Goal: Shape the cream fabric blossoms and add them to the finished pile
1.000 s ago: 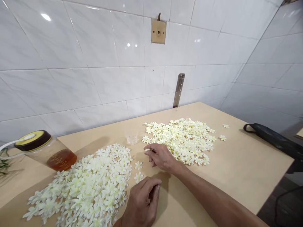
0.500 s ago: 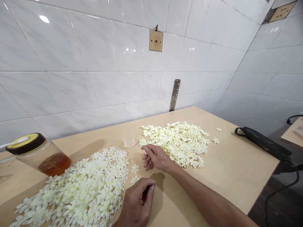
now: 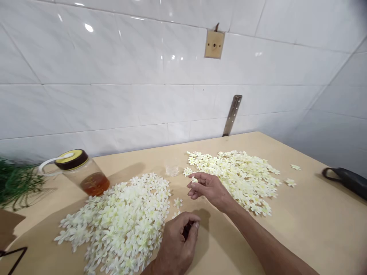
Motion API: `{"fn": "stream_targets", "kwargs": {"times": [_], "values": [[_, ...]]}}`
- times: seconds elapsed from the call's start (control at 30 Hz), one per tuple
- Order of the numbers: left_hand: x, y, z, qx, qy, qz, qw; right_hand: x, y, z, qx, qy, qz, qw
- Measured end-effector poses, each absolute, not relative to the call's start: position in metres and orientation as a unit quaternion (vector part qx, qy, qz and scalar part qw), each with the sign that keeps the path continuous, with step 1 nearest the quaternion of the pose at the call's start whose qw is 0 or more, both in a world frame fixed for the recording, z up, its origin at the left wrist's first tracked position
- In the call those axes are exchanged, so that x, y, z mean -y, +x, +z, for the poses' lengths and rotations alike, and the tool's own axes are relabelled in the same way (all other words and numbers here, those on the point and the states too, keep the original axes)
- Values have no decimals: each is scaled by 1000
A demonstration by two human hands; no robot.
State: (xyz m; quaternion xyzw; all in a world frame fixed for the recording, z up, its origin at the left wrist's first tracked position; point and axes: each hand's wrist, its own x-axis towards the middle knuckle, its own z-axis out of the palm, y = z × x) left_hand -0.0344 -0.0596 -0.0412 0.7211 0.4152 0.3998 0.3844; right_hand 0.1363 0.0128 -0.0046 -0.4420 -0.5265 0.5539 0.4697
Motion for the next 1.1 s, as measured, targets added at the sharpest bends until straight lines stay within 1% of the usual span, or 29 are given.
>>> {"fn": "stream_targets", "kwargs": {"times": [0.13,0.27,0.43,0.53,0.7,0.8,0.93,1.03,1.1], "values": [[59,-34,-42,-418,705,407,402,-13,137,-5,537,-466,551,437],[58,-34,-40,-419,698,411,409,-12,136,-8,574,-500,495,420],[58,-34,-40,-415,703,416,401,-11,137,-11,602,-562,431,368],[59,-34,-40,-413,702,420,400,-11,138,-11,621,-571,396,363],[60,-34,-40,-418,703,413,400,-13,139,-10,613,-502,464,396],[60,-35,-39,-418,705,413,397,-13,141,-9,612,-497,485,378],[60,-35,-40,-415,704,416,398,-12,143,-6,631,-507,475,345],[60,-35,-40,-416,702,418,399,-10,141,-2,632,-506,492,319],[60,-35,-40,-420,699,422,396,-8,139,-1,621,-501,506,327]]}}
